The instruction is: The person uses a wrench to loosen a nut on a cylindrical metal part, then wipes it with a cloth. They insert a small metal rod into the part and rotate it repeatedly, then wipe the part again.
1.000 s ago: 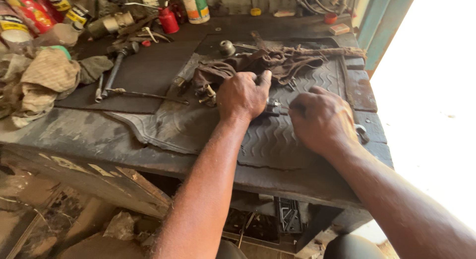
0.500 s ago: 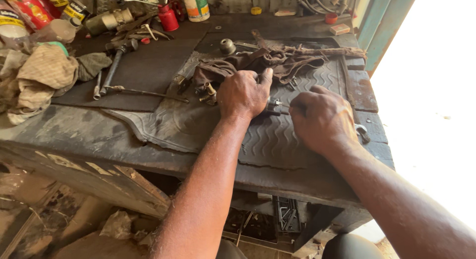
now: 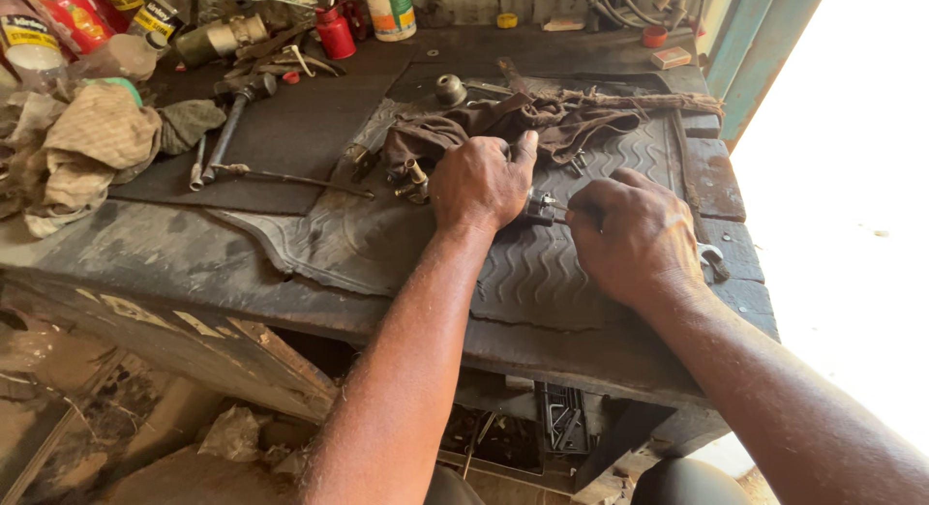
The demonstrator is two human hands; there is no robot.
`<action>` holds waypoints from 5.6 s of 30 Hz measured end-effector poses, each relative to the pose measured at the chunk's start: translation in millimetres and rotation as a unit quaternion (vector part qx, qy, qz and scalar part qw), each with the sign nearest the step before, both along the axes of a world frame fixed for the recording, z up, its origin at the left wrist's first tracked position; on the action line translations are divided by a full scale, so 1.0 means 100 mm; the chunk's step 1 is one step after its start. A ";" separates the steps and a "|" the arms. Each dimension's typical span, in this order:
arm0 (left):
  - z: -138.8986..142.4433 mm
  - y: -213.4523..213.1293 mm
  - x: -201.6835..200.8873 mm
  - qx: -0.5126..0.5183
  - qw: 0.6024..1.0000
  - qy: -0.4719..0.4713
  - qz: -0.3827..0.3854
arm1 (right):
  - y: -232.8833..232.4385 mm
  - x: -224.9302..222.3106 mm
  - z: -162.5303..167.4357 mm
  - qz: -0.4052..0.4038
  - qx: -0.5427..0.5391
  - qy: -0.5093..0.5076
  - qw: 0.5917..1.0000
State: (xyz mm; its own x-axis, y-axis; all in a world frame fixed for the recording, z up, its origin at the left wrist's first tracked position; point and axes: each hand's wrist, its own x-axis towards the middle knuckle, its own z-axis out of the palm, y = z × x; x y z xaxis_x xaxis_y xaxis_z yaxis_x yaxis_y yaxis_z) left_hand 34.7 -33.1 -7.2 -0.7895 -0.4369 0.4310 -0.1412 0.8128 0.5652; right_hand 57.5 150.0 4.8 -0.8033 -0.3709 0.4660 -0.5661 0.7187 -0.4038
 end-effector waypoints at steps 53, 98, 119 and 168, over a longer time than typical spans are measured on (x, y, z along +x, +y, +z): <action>-0.12 0.01 0.12 -0.048 0.988 0.128 -0.073 | 0.03 -0.03 -0.02 0.107 -0.008 0.032 0.994; -0.08 0.00 0.19 -0.145 0.952 0.243 -0.117 | 0.13 0.01 0.10 0.047 -0.028 -0.076 0.996; 0.02 -0.74 0.14 0.050 0.973 0.225 0.032 | 0.06 -0.05 0.05 -0.002 -0.015 -0.025 1.000; 0.22 -0.25 0.33 -0.158 0.941 0.028 -0.297 | 0.31 -0.57 -0.16 0.158 -0.652 -0.122 0.731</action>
